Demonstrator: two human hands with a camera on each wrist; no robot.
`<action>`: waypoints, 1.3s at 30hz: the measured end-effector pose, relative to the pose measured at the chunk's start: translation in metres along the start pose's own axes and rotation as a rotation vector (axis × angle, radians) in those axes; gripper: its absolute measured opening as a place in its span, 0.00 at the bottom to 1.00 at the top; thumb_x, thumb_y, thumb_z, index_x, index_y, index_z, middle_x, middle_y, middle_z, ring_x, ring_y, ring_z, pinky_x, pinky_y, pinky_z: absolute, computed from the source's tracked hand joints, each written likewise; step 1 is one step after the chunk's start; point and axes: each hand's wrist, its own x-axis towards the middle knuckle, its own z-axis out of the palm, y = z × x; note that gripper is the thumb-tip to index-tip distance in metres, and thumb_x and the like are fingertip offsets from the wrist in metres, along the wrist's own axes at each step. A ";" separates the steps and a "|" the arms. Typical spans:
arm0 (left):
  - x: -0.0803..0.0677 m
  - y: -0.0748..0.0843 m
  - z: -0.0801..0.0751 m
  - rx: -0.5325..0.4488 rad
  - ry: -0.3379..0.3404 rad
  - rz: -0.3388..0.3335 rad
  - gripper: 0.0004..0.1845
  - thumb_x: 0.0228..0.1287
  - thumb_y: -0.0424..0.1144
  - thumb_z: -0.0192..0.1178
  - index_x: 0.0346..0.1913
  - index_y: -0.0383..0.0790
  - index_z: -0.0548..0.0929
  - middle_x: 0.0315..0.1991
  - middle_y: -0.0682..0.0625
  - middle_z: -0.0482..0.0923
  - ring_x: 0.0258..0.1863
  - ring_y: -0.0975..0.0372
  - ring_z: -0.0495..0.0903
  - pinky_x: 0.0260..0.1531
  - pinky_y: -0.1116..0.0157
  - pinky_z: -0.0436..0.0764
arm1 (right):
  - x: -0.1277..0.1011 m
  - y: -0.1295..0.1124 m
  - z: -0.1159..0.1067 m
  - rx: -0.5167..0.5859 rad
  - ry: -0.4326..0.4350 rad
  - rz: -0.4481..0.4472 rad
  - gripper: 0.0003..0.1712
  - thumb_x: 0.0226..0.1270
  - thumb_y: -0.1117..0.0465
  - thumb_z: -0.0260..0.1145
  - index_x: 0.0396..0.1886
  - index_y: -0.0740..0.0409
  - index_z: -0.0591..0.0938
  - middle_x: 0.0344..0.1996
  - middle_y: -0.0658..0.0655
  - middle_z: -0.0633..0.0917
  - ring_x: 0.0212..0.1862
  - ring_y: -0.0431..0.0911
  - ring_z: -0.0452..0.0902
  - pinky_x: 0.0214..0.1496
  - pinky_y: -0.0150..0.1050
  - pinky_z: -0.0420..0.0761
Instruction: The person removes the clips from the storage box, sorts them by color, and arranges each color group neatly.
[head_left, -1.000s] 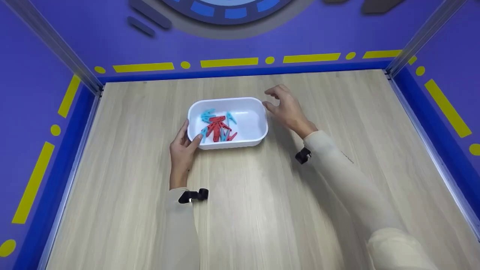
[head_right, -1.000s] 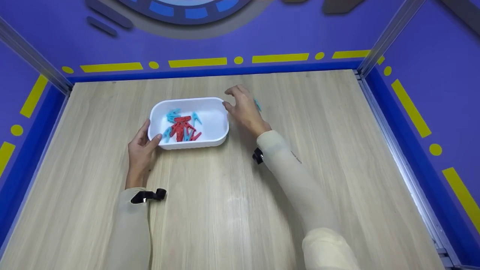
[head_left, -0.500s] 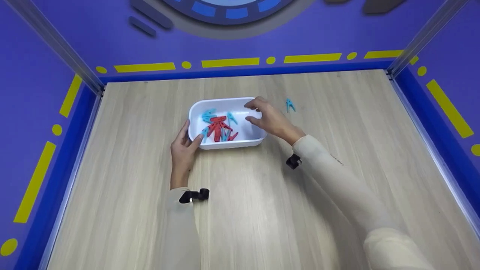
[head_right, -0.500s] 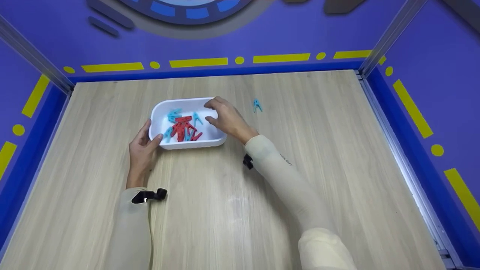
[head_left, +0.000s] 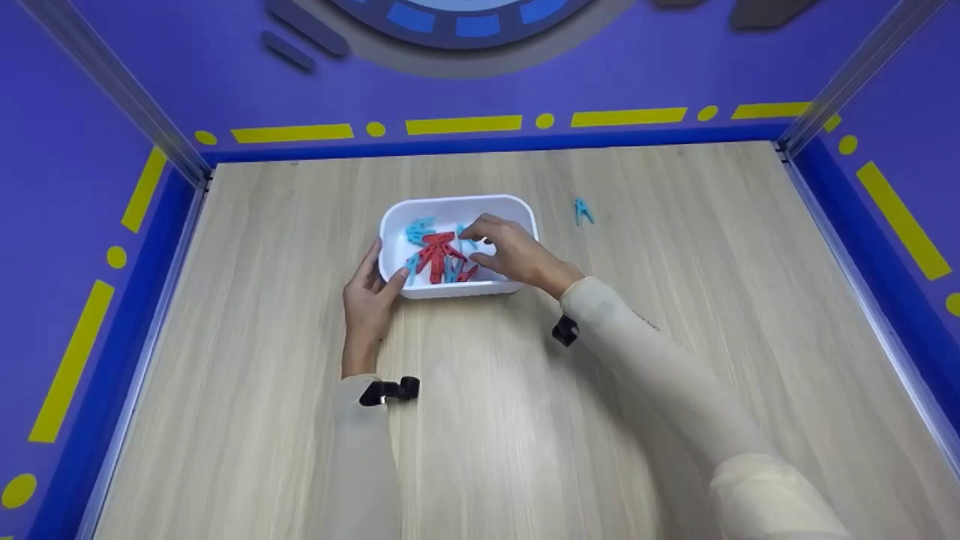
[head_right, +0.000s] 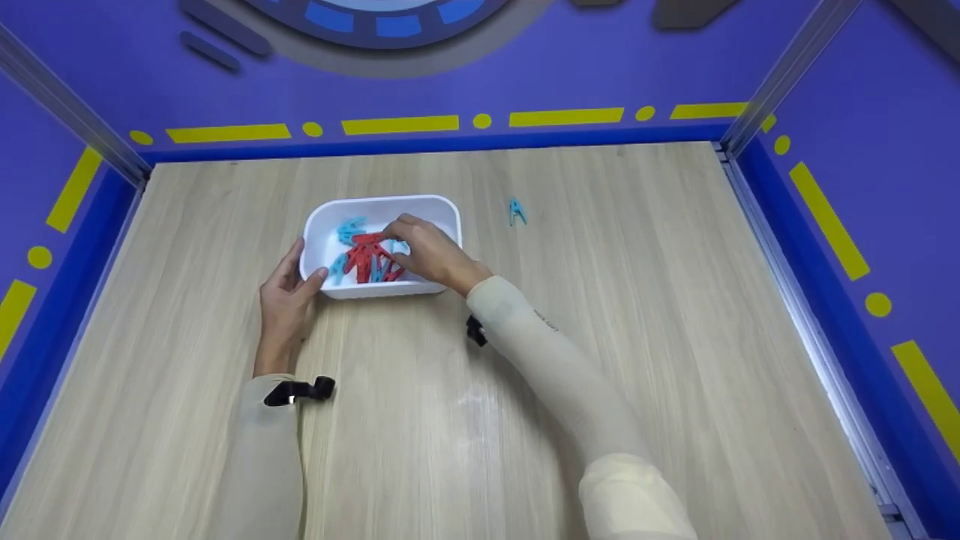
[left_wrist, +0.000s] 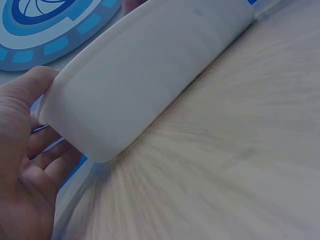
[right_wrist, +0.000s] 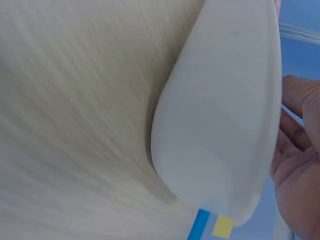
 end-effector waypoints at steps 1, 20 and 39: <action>0.000 0.000 0.000 -0.002 0.001 0.002 0.38 0.70 0.34 0.73 0.80 0.37 0.69 0.80 0.43 0.65 0.79 0.52 0.63 0.72 0.65 0.71 | 0.001 0.000 0.002 0.000 -0.012 -0.003 0.20 0.71 0.71 0.73 0.62 0.68 0.84 0.55 0.66 0.85 0.58 0.59 0.83 0.65 0.48 0.83; 0.000 -0.001 -0.001 0.036 -0.006 0.005 0.39 0.70 0.37 0.73 0.80 0.39 0.69 0.80 0.45 0.65 0.79 0.54 0.63 0.72 0.66 0.71 | 0.016 0.004 0.018 0.032 -0.147 -0.084 0.21 0.72 0.73 0.70 0.63 0.62 0.86 0.57 0.61 0.87 0.61 0.53 0.82 0.67 0.48 0.81; 0.000 -0.002 -0.001 0.035 -0.010 -0.001 0.39 0.70 0.37 0.73 0.80 0.38 0.69 0.80 0.44 0.64 0.79 0.52 0.64 0.72 0.66 0.71 | 0.018 0.007 0.019 -0.001 -0.174 0.016 0.17 0.70 0.75 0.70 0.57 0.67 0.88 0.50 0.63 0.88 0.53 0.53 0.84 0.59 0.46 0.85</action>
